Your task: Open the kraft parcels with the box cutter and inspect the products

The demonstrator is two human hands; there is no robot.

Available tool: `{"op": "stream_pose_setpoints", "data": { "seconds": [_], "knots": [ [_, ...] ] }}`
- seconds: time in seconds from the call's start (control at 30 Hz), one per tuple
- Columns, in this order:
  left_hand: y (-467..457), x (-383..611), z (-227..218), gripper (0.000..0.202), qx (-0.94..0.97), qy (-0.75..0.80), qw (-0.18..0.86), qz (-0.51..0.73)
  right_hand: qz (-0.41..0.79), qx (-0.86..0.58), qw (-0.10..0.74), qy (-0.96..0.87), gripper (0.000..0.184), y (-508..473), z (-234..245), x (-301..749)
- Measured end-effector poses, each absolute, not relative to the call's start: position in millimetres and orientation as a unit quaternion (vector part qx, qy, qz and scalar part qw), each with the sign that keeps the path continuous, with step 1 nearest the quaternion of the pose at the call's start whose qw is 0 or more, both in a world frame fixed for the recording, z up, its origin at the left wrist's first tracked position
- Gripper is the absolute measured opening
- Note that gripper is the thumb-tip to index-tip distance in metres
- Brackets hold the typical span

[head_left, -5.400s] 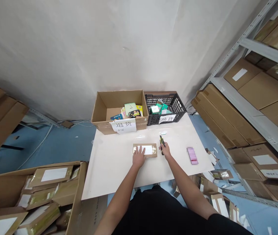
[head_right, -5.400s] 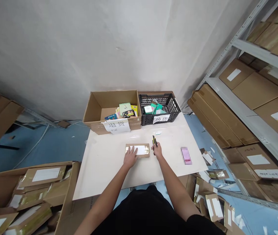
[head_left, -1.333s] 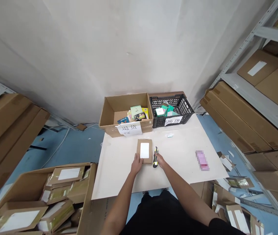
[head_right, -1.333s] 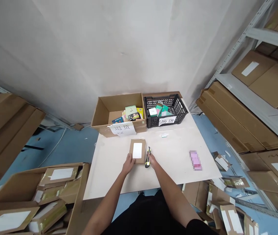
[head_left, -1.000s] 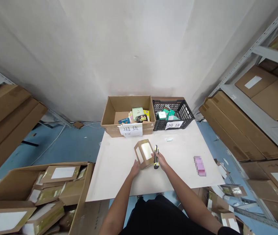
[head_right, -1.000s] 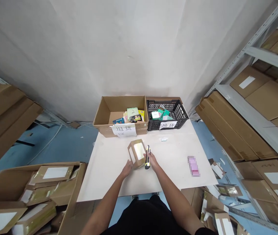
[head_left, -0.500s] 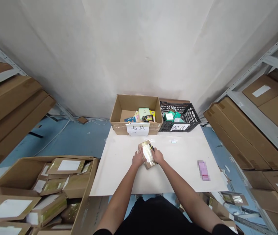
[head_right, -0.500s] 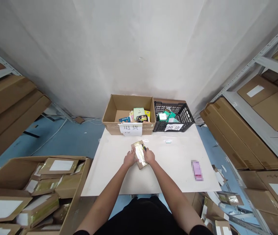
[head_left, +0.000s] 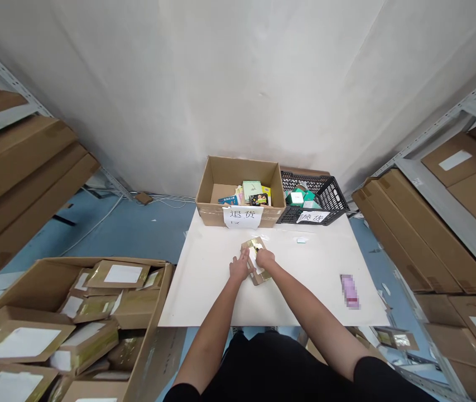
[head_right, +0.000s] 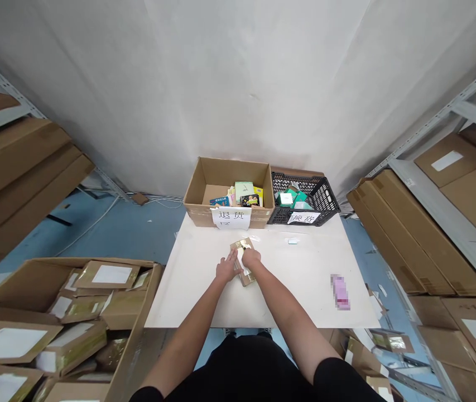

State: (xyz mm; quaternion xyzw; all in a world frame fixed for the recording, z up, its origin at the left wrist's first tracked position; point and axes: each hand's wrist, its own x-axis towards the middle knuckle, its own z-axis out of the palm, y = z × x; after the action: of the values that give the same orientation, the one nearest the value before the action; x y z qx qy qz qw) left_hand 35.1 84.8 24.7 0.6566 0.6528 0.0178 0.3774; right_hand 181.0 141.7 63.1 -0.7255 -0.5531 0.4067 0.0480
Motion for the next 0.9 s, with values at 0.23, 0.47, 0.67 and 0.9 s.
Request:
{"op": "stream_pose_setpoints", "data": {
  "seconds": [0.23, 0.47, 0.67, 0.9],
  "knots": [
    [85.0, 39.2, 24.6, 0.095, 0.655, 0.664, 0.36, -0.002, 0.384, -0.759, 0.0, -0.526, 0.021, 56.4, 63.0, 229.5],
    [80.4, 43.2, 30.3, 0.09, 0.674, 0.658, 0.336, 0.0, 0.352, -0.775, 0.02, -0.524, 0.023, -23.9, 61.5, 290.9],
    [36.7, 102.0, 28.0, 0.077, 0.66, 0.683, 0.313, 0.01, 0.336, -0.835, 0.097, -0.426, 0.046, 27.7, 48.3, 291.1],
    [12.7, 144.7, 32.2, 0.08, 0.714, 0.656, 0.245, -0.018, 0.364, -0.825, 0.148, -0.406, 0.043, 91.2, 48.7, 352.8]
  ]
}}
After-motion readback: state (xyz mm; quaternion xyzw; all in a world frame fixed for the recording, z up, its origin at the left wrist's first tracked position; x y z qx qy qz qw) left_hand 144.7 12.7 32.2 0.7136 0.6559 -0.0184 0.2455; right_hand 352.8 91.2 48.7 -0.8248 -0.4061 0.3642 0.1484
